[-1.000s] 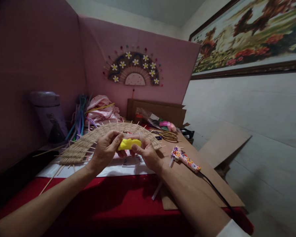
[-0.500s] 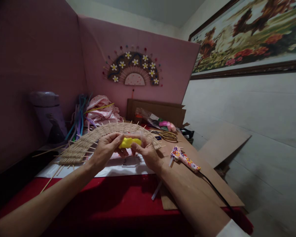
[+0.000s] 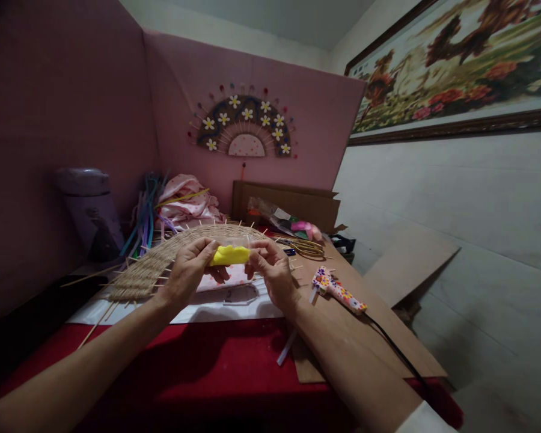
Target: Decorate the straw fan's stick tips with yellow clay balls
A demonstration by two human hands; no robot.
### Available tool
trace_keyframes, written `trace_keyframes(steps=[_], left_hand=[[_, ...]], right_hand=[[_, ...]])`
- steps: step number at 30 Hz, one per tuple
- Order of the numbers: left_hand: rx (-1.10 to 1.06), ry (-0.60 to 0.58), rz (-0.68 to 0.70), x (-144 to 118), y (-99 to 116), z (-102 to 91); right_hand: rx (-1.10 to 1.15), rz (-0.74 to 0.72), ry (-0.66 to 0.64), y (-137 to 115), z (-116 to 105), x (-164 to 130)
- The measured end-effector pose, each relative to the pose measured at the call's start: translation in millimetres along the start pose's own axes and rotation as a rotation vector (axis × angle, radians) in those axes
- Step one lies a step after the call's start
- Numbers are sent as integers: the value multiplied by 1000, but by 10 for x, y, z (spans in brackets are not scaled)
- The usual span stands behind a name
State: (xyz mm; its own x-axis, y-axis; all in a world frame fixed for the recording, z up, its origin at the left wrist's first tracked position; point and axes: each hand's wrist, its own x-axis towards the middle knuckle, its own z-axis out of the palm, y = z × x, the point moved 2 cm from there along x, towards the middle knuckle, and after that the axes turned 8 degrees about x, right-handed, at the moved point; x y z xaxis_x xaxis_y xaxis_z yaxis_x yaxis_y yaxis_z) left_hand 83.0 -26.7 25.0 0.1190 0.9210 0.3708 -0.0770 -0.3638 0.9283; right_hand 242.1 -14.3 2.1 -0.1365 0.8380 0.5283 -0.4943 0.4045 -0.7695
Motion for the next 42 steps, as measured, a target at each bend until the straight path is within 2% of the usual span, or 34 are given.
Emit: trace_keyframes(steps=[11, 21, 36, 42], left_hand=[[35, -19, 17, -3, -21, 0], [44, 47, 58, 11, -39, -22], [56, 40, 65, 9, -33, -31], [56, 52, 66, 23, -49, -34]], right_hand=[[-108, 31, -112, 16, 13, -24], [60, -3, -12, -9, -12, 22], [134, 61, 72, -35, -23, -4], [187, 86, 39, -20, -23, 20]])
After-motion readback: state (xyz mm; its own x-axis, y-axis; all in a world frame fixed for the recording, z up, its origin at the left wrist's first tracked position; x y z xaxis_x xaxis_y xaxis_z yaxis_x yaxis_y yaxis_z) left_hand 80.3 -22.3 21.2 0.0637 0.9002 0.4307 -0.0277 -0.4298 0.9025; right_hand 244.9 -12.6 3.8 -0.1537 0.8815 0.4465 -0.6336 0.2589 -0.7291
